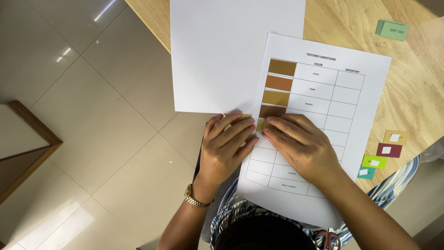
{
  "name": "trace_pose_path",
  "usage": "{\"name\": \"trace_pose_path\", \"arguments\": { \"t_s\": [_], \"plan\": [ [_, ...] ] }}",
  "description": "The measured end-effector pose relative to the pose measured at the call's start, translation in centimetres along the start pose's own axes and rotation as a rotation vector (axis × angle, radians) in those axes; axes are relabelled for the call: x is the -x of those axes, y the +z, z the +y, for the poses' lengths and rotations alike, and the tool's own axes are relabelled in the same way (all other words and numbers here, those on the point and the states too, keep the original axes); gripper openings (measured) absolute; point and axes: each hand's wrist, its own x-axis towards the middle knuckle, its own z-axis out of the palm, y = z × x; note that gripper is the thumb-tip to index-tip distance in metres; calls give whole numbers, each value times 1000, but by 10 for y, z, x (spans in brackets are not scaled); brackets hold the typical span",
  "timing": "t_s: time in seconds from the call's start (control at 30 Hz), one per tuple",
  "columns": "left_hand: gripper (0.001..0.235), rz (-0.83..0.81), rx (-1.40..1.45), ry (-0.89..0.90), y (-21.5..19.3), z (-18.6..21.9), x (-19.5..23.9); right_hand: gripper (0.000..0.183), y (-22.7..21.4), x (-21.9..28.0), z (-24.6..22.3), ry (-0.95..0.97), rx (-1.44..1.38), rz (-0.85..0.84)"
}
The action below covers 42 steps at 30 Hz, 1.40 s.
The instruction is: Taping colored material swatches onto a printed inventory chart.
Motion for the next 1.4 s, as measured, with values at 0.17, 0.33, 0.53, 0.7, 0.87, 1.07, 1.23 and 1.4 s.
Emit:
{"name": "trace_pose_path", "arguments": {
  "t_s": [0.17, 0.33, 0.53, 0.7, 0.87, 1.07, 1.23, 1.4],
  "plan": [
    [24, -2, -3, -1, -1, 0, -1, 11, 2, 0, 1, -13, 7, 7],
    [23, -4, -5, -8, -1, 1, -2, 12, 0, -4, -2, -14, 4, 2],
    [22, -13, -16, -12, -3, 2, -3, 12, -1, -4, -2, -5, 21, -5],
    [22, -59, -71, 47, -5, -1, -2, 10, -2, -7, -5, -20, 51, -12],
    [20, -89, -108, 79, -5, -1, -1, 10, 3, 2, -2, -16, 72, -15],
    [18, -90, -158, 129, -6, -2, -5, 9, 1, 18, 1, 115, 164, -13],
    [17, -91, -171, 159, -7, -7, -2, 12, -4, 33, 3, 192, 238, -3],
    [16, -110, -224, 204, -9, -5, -7, 26, -25, 59, 22, 335, 157, -40]
  ]
}}
